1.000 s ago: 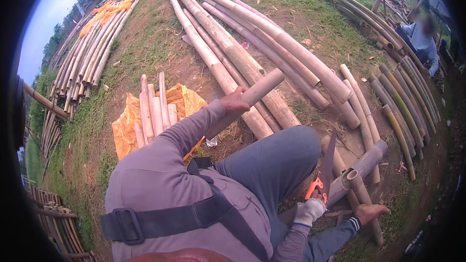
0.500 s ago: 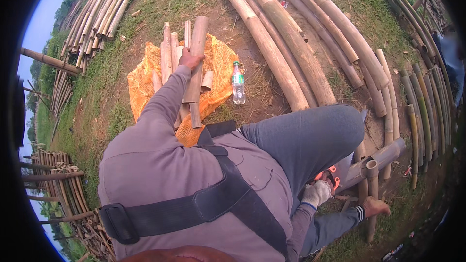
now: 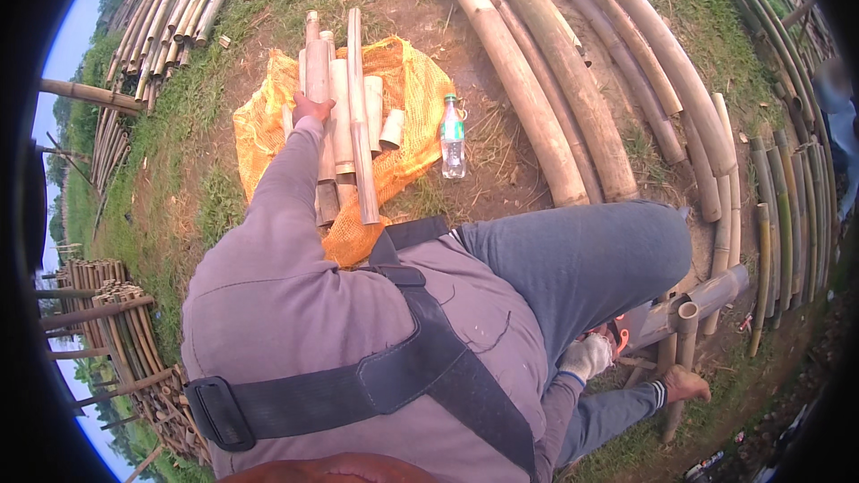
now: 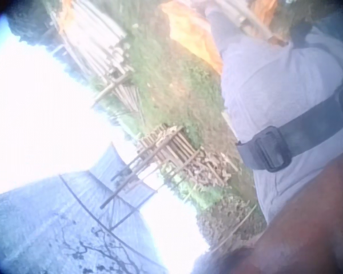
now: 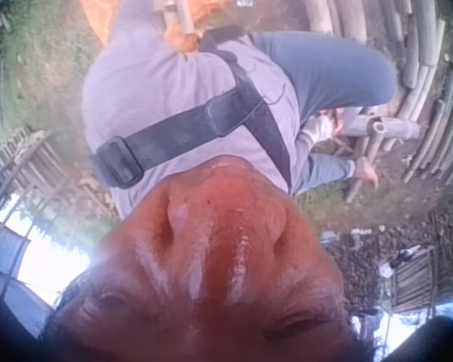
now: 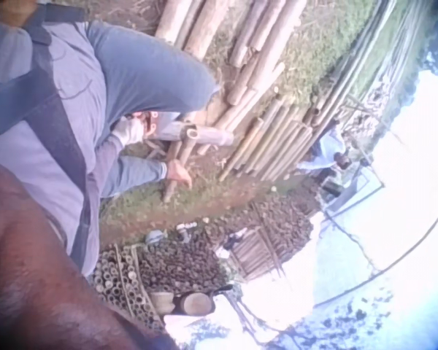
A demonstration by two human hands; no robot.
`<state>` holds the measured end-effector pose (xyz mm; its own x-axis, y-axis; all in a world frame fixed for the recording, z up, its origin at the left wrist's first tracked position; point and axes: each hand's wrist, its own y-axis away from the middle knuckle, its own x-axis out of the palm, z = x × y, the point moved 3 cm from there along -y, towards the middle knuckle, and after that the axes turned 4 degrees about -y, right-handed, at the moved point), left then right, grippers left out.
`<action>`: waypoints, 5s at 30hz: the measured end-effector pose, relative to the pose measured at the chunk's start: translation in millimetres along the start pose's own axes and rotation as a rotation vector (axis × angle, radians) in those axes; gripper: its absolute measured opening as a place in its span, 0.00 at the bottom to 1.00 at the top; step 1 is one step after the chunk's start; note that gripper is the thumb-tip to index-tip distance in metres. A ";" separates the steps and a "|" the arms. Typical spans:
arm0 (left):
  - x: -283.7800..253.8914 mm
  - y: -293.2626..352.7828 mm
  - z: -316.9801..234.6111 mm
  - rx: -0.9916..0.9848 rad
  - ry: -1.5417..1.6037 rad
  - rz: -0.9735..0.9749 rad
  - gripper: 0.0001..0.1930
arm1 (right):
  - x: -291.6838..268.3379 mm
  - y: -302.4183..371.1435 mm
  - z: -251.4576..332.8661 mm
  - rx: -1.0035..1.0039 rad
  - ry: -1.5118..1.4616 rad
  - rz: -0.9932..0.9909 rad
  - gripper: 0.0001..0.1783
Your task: The person uses a hand saw to cut bamboo poles into shorter sections. They position each pole on a log support, saw through it, and then move the cut pieces aside to continue with the next pole.
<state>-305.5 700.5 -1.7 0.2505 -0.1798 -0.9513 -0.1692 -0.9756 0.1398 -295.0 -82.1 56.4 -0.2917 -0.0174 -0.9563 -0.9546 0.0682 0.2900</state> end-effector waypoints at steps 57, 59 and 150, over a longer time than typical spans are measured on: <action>216.0 904.2 -383.7 2.608 -0.808 0.612 0.52 | 131.2 -12.9 -172.4 1.086 -1.238 -0.627 0.29; 194.0 912.3 -376.0 2.661 -0.808 0.566 0.51 | 134.6 -16.4 -172.8 1.071 -1.223 -0.641 0.28; 131.3 894.0 -395.0 3.149 -0.869 0.876 0.34 | -46.8 395.5 -79.4 1.371 -1.004 -1.500 0.58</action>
<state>-47.3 -245.0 106.8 -0.1196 0.4400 -0.8900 0.3758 0.8498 0.3696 -663.7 -133.5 218.7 0.8974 -0.3800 -0.2243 0.3415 0.9200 -0.1922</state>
